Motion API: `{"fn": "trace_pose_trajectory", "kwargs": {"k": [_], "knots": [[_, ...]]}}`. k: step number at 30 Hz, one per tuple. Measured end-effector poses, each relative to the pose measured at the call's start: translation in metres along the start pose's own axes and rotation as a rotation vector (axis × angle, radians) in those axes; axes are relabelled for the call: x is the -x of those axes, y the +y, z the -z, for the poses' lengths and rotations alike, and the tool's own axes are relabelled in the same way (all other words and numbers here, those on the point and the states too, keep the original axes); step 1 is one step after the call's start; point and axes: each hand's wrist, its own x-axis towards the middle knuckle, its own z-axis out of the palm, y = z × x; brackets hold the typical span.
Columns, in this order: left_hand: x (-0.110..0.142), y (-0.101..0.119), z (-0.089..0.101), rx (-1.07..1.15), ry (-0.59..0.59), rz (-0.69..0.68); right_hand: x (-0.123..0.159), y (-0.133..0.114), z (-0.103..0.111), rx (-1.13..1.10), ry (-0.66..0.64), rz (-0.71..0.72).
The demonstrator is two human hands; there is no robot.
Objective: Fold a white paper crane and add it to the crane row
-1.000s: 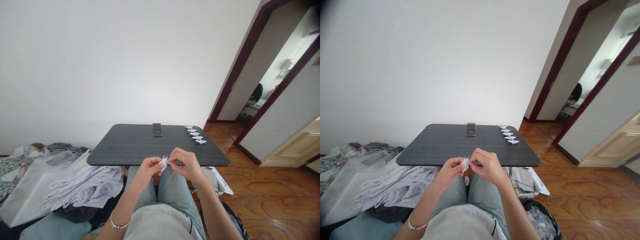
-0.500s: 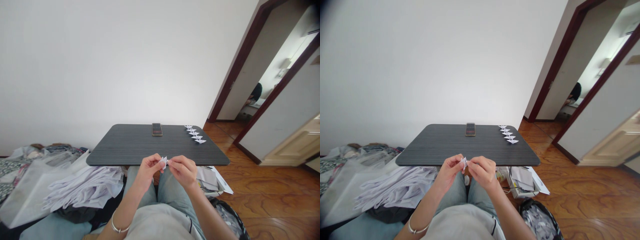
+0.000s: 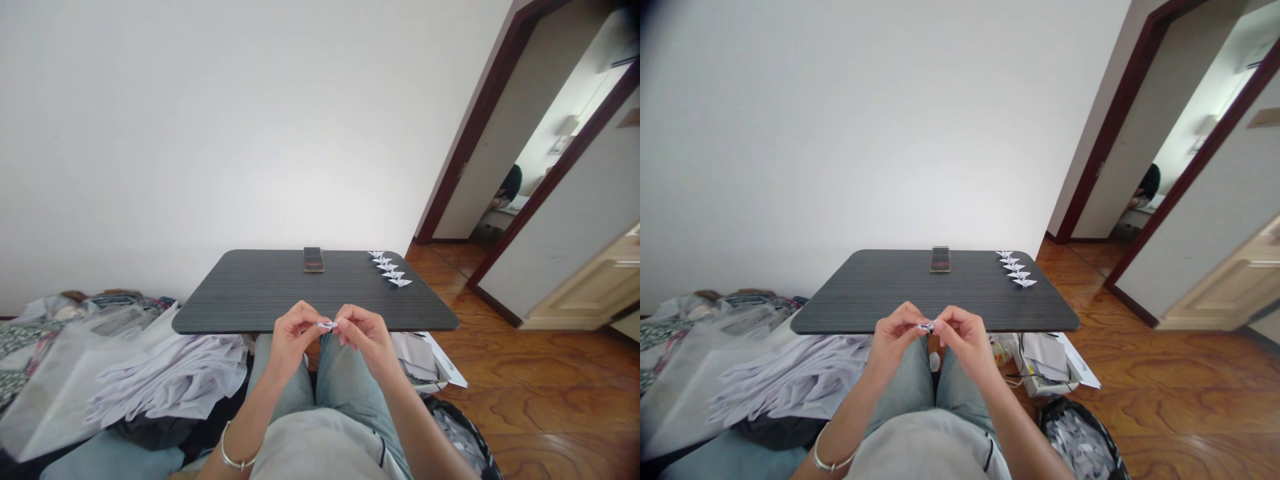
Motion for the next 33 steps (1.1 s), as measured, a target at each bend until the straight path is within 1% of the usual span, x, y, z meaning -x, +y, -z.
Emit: {"fn": "trace_pose_trajectory", "kwargs": {"k": [2, 7, 12, 14, 19, 23, 25, 28, 30, 33], "knots": [[-0.0003, -0.0005, 0.0008, -0.015, -0.003, -0.018, -0.0011, -0.0038, 0.0002, -0.004, -0.008, -0.022], [-0.0008, -0.0006, 0.0027, -0.049, 0.010, -0.038, -0.0018, -0.0055, 0.0002, 0.008, 0.011, -0.021], [-0.0004, -0.0013, 0.0038, -0.048, 0.025, -0.037, -0.0020, -0.0055, 0.0007, -0.006, -0.010, -0.106], [-0.0002, -0.0020, 0.0049, -0.073, 0.031, -0.058, -0.0015, -0.0055, 0.0007, 0.009, -0.006, -0.121], [0.0002, -0.0034, 0.0080, -0.180, 0.086, -0.153, 0.0013, -0.0025, -0.0005, 0.120, 0.065, -0.082], [0.0017, -0.0041, 0.0096, -0.252, 0.124, -0.198, 0.0026, -0.0015, -0.0017, 0.226, 0.075, -0.074], [0.0025, -0.0038, 0.0095, -0.288, 0.133, -0.226, 0.0033, -0.0030, -0.0025, 0.272, 0.090, -0.036], [0.0031, -0.0028, 0.0081, -0.252, 0.140, -0.229, 0.0047, -0.0063, -0.0037, 0.345, 0.125, 0.088], [0.0028, -0.0021, 0.0066, -0.172, 0.134, -0.196, 0.0054, -0.0074, -0.0039, 0.368, 0.114, 0.162], [0.0019, -0.0007, 0.0046, -0.076, 0.102, -0.128, 0.0049, -0.0057, -0.0030, 0.354, 0.086, 0.224]]}}
